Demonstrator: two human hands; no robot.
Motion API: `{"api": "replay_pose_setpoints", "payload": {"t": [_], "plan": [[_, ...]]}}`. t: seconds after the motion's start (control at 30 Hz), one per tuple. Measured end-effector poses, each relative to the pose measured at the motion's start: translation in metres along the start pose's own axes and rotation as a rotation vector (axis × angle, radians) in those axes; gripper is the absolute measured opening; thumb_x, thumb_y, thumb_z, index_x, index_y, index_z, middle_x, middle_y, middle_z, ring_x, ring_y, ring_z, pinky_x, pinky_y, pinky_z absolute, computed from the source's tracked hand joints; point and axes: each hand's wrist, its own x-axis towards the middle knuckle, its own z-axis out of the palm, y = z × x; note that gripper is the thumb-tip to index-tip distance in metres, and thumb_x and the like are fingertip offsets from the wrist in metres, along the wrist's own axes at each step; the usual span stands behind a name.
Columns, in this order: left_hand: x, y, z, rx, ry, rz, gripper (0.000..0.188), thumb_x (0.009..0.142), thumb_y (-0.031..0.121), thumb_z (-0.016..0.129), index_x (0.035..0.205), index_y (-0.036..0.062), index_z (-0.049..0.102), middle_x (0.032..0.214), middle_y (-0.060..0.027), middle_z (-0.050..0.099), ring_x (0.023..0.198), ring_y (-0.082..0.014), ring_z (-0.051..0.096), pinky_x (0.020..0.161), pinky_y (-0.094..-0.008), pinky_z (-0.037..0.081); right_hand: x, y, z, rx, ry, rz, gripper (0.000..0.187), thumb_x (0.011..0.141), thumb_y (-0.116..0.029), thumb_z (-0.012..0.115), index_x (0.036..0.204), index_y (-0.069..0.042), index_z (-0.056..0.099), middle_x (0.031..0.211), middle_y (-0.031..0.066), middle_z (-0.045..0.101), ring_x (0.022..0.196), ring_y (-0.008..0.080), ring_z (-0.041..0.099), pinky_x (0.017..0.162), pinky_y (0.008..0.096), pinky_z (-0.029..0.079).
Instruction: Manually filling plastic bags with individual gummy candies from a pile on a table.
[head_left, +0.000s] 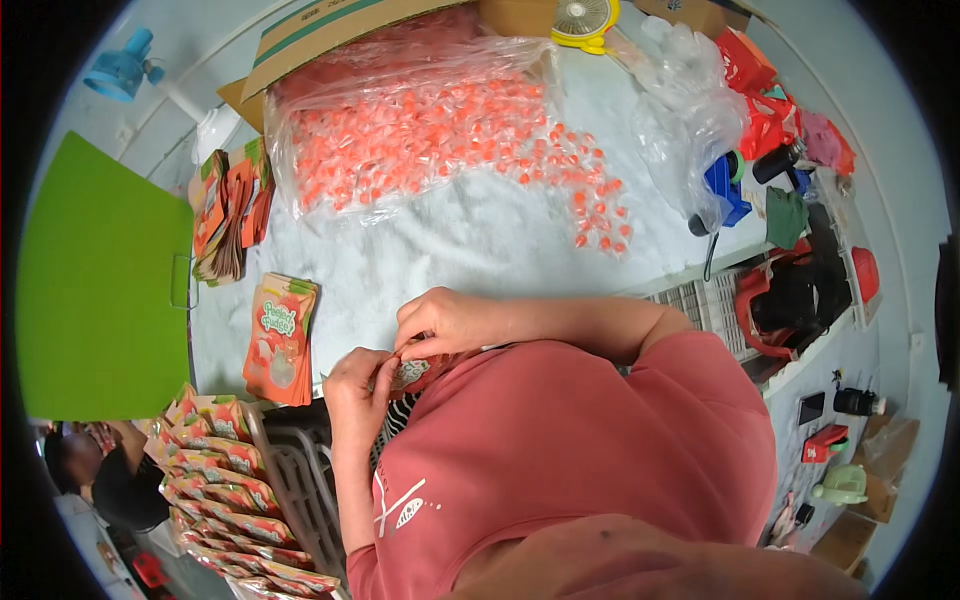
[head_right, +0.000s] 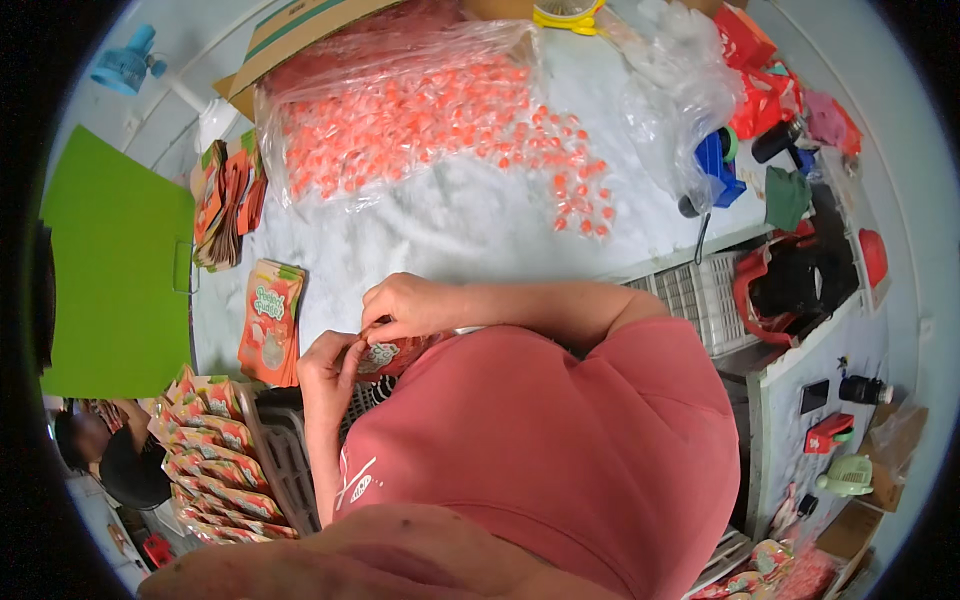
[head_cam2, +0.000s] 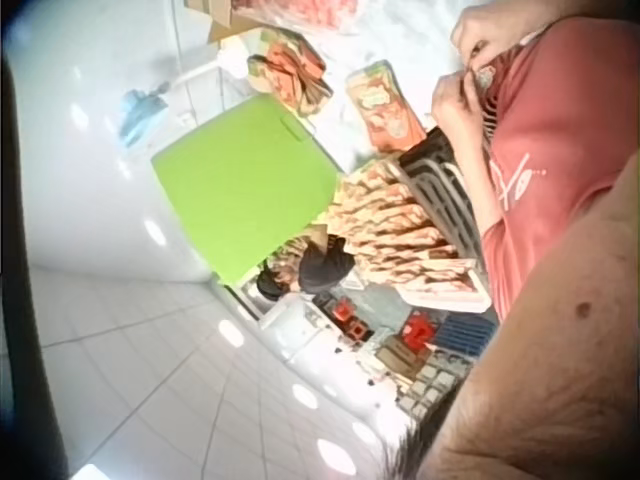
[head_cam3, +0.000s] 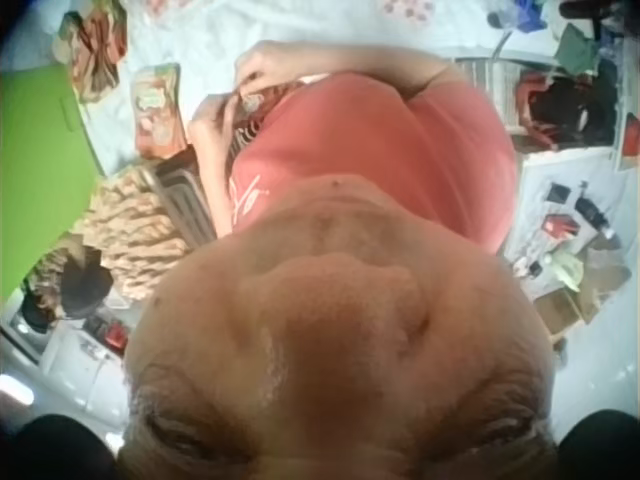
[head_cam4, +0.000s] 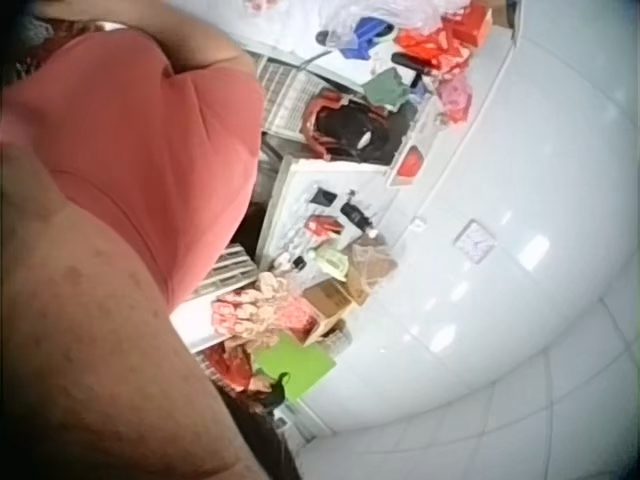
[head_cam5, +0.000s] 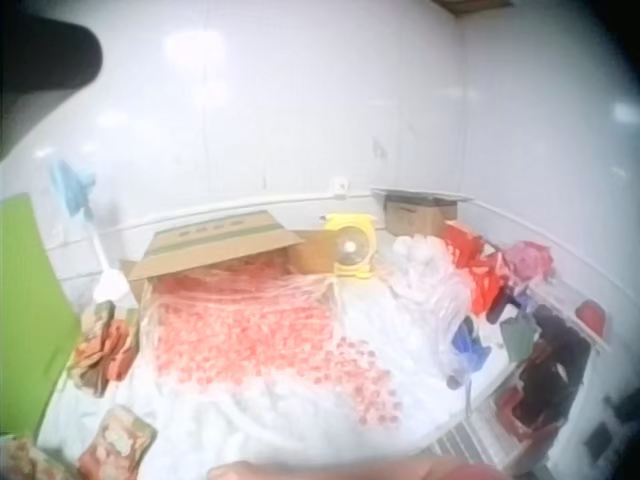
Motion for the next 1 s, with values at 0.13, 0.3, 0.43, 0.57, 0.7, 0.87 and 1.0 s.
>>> {"api": "replay_pose_setpoints", "payload": {"t": [0.13, 0.3, 0.43, 0.57, 0.7, 0.87, 1.0], "plan": [[0.001, 0.007, 0.005, 0.008, 0.044, 0.095, 0.011, 0.086, 0.001, 0.074, 0.093, -0.0026, 0.068, 0.077, -0.0121, 0.063, 0.064, -0.0206, 0.061, 0.06, -0.0304, 0.048, -0.001, 0.009, -0.002, 0.037, -0.035, 0.038, 0.018, 0.088, -0.02, 0.07, 0.087, -0.002, 0.072, 0.079, 0.0113, 0.066, 0.073, 0.0296, 0.066, 0.067, 0.0383, 0.051], [0.009, 0.008, 0.008, -0.049, 0.033, 0.031, 0.008, 0.085, 0.002, 0.075, 0.09, -0.0012, 0.069, 0.076, -0.0126, 0.065, 0.064, -0.0254, 0.065, 0.059, -0.0339, 0.05, -0.003, 0.016, 0.006, -0.166, 0.104, -0.164, 0.018, 0.088, -0.021, 0.069, 0.085, -0.003, 0.067, 0.083, 0.0101, 0.064, 0.075, 0.0301, 0.065, 0.065, 0.0399, 0.05], [0.007, 0.008, 0.006, -0.026, 0.033, 0.051, 0.008, 0.084, 0.0, 0.075, 0.089, -0.0016, 0.069, 0.076, -0.0126, 0.065, 0.063, -0.0245, 0.065, 0.058, -0.0335, 0.05, -0.003, 0.01, 0.004, -0.051, 0.029, -0.084, 0.018, 0.09, -0.021, 0.068, 0.084, -0.004, 0.065, 0.084, 0.0101, 0.062, 0.079, 0.0315, 0.064, 0.065, 0.0421, 0.05], [0.009, 0.014, 0.001, -0.104, -0.005, 0.039, 0.007, 0.085, 0.0, 0.074, 0.089, -0.0025, 0.069, 0.076, -0.0121, 0.065, 0.062, -0.0236, 0.066, 0.056, -0.0328, 0.051, -0.003, 0.009, 0.001, -0.294, 0.04, -0.258, 0.02, 0.089, -0.021, 0.069, 0.081, -0.004, 0.063, 0.082, 0.0097, 0.061, 0.076, 0.0328, 0.064, 0.064, 0.0427, 0.05], [0.005, 0.004, 0.004, -0.125, -0.064, 0.032, 0.007, 0.086, 0.0, 0.073, 0.089, -0.0031, 0.068, 0.077, -0.0119, 0.064, 0.062, -0.0224, 0.069, 0.053, -0.0316, 0.051, -0.004, 0.011, 0.004, -0.27, 0.048, -0.281, 0.018, 0.09, -0.02, 0.07, 0.083, -0.005, 0.064, 0.081, 0.008, 0.059, 0.073, 0.0302, 0.062, 0.061, 0.0411, 0.05], [0.005, 0.018, -0.006, -0.033, -0.118, 0.036, 0.005, 0.087, 0.0, 0.072, 0.089, -0.0025, 0.069, 0.077, -0.0119, 0.064, 0.064, -0.0229, 0.069, 0.054, -0.0325, 0.051, -0.003, 0.016, 0.004, -0.295, -0.028, -0.34, 0.017, 0.088, -0.019, 0.07, 0.081, -0.005, 0.062, 0.08, 0.008, 0.058, 0.071, 0.0309, 0.061, 0.061, 0.0424, 0.049], [0.0, 0.018, -0.012, 0.053, -0.147, 0.078, 0.004, 0.087, 0.002, 0.072, 0.09, -0.0006, 0.07, 0.078, -0.0124, 0.063, 0.064, -0.0262, 0.068, 0.058, -0.0351, 0.051, -0.006, 0.016, 0.003, -0.264, -0.001, -0.341, 0.017, 0.088, -0.019, 0.07, 0.081, -0.005, 0.062, 0.08, 0.008, 0.058, 0.07, 0.0311, 0.06, 0.061, 0.0424, 0.049]]}}
